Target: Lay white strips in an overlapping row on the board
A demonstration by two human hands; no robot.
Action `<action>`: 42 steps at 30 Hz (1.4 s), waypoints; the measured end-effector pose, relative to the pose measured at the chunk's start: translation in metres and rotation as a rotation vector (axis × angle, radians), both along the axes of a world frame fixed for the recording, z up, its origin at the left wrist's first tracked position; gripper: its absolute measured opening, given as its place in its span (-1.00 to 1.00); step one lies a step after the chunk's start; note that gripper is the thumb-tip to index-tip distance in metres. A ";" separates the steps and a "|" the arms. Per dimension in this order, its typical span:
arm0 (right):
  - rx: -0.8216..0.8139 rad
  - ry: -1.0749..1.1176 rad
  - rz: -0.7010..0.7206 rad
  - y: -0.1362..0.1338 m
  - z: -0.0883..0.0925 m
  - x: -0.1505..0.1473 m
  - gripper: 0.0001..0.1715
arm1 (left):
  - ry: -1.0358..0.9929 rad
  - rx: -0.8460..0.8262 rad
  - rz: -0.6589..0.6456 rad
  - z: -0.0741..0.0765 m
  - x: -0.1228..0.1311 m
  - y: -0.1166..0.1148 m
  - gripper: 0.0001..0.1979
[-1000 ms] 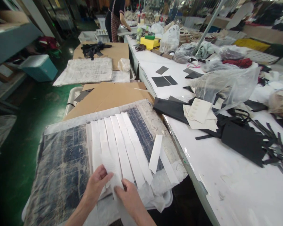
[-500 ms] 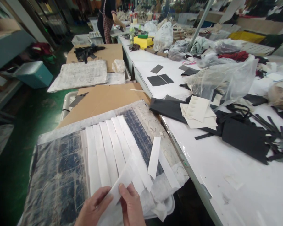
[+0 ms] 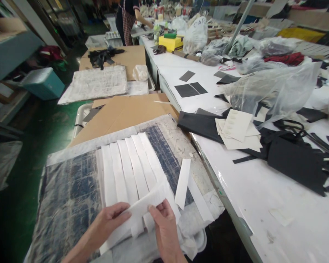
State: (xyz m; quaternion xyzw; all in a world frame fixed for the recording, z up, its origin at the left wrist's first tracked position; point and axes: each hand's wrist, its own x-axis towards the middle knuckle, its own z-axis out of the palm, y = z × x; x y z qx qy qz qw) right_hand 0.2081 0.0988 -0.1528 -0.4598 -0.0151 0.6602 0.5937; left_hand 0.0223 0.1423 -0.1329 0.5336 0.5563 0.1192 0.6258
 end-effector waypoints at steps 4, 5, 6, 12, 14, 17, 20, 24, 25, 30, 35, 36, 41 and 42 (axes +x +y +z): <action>-0.009 -0.271 0.078 0.016 -0.014 0.012 -0.62 | 0.119 0.011 -0.071 -0.016 -0.007 0.025 -0.74; -0.034 -0.367 0.118 0.019 -0.018 0.014 -0.64 | 0.163 0.037 -0.100 -0.019 -0.007 0.030 -0.76; -0.060 -0.463 0.153 0.021 -0.024 0.016 -0.65 | 0.209 0.074 -0.126 -0.022 -0.007 0.034 -0.77; -0.123 -0.696 0.231 0.028 -0.051 0.018 -0.66 | 0.466 0.300 -0.276 -0.030 -0.004 0.048 -0.80; -0.132 -0.724 0.244 0.026 -0.056 0.019 -0.60 | 0.544 0.332 -0.283 -0.036 -0.003 0.049 -0.78; -0.177 -0.797 0.250 0.017 -0.062 0.029 -0.45 | 0.648 0.412 -0.297 -0.048 0.000 0.047 -0.76; -0.201 -1.060 0.262 0.008 -0.065 0.051 -0.44 | 0.719 0.520 -0.330 -0.053 0.006 0.041 -0.80; -0.257 -1.375 0.234 0.011 -0.066 0.088 -0.44 | 0.824 0.739 -0.349 -0.058 0.008 0.030 -0.78; -0.276 -1.429 0.232 0.015 -0.066 0.096 -0.43 | 0.852 0.817 -0.350 -0.061 0.008 0.028 -0.76; -0.377 -1.596 0.318 0.038 -0.067 0.111 -0.51 | 0.898 1.016 -0.321 -0.073 0.005 0.022 -0.68; -0.480 -1.599 0.378 0.052 -0.068 0.110 -0.54 | 0.843 1.054 -0.231 -0.071 0.002 0.014 -0.64; -0.498 -1.582 0.381 0.054 -0.069 0.111 -0.53 | 0.820 1.061 -0.214 -0.070 0.001 0.011 -0.64; -0.516 -1.451 0.373 0.063 -0.074 0.127 -0.53 | 0.709 1.044 -0.165 -0.059 -0.007 -0.008 -0.63; -0.486 -1.424 0.372 0.063 -0.073 0.130 -0.60 | 0.693 1.028 -0.149 -0.056 -0.009 -0.013 -0.63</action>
